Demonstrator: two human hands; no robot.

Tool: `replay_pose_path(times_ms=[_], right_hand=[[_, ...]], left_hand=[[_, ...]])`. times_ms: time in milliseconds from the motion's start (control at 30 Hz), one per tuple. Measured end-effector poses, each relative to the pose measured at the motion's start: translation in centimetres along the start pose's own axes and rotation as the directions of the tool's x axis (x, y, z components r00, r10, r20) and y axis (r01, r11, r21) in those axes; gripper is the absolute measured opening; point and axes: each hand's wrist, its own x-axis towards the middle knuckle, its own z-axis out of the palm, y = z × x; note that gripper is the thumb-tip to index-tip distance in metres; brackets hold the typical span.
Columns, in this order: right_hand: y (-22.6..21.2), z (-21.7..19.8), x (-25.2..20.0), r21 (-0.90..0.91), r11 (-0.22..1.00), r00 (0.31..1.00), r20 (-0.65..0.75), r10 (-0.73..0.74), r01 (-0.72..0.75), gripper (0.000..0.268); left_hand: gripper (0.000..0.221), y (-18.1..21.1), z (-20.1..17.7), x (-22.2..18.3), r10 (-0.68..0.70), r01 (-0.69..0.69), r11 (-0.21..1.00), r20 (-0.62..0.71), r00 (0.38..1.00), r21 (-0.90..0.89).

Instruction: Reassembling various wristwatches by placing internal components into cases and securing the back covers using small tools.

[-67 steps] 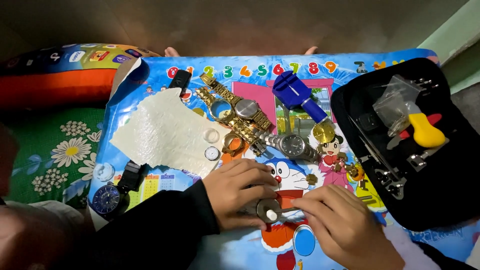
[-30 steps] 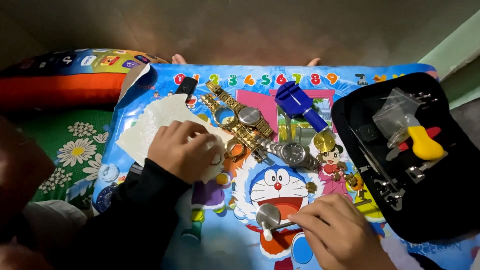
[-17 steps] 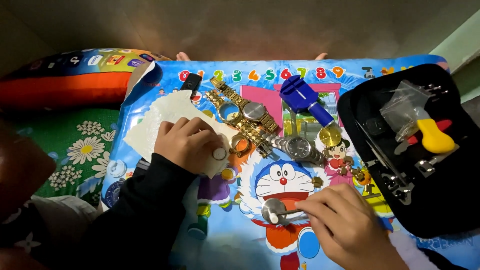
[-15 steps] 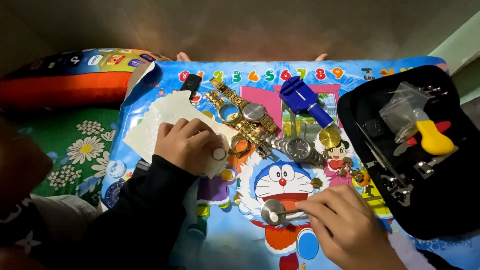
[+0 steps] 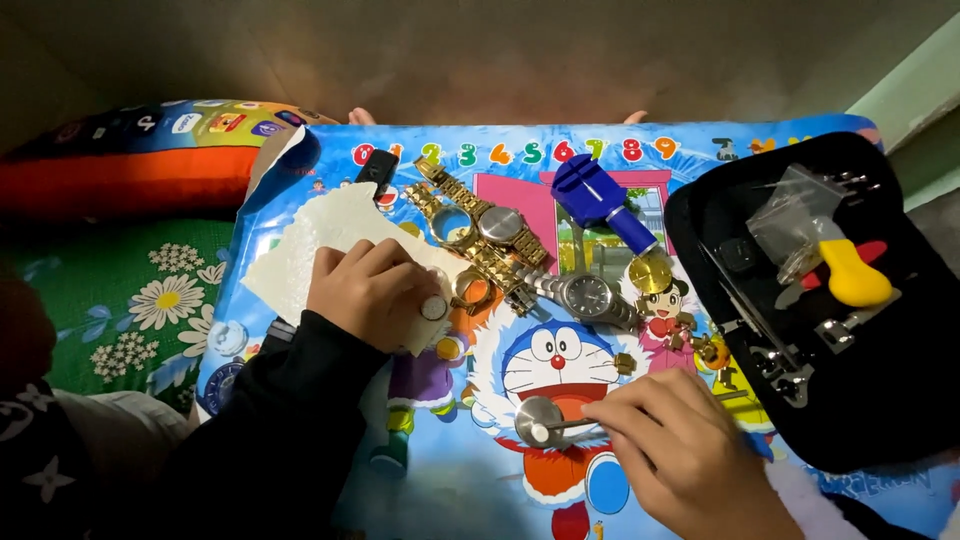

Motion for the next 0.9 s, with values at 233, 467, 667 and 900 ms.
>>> replay_pose_path(times_ms=[233,467,667,900], right_hand=[[0.1,0.1,-0.1,0.002,1.000,1.000,0.005,-0.015,0.015,0.033],[0.7,0.4,-0.5,-0.005,0.999,0.999,0.010,-0.050,0.050,0.034],[1.2,0.8,-0.7,-0.001,0.998,0.998,-0.017,-0.057,0.057,0.030],[1.5,0.9,-0.9,-0.056,0.997,0.999,-0.018,-0.050,0.049,0.029]], left_hand=[[0.008,0.4,-0.1,-0.2,0.013,-0.011,1.000,-0.100,0.995,0.024],[0.013,0.6,-0.3,-0.2,0.010,-0.027,0.997,-0.213,0.977,-0.077],[0.016,1.9,-1.8,0.5,0.115,-0.182,0.960,-0.289,0.950,-0.215],[0.016,1.0,-5.3,0.5,0.284,-0.302,0.877,-0.103,0.953,-0.374]])
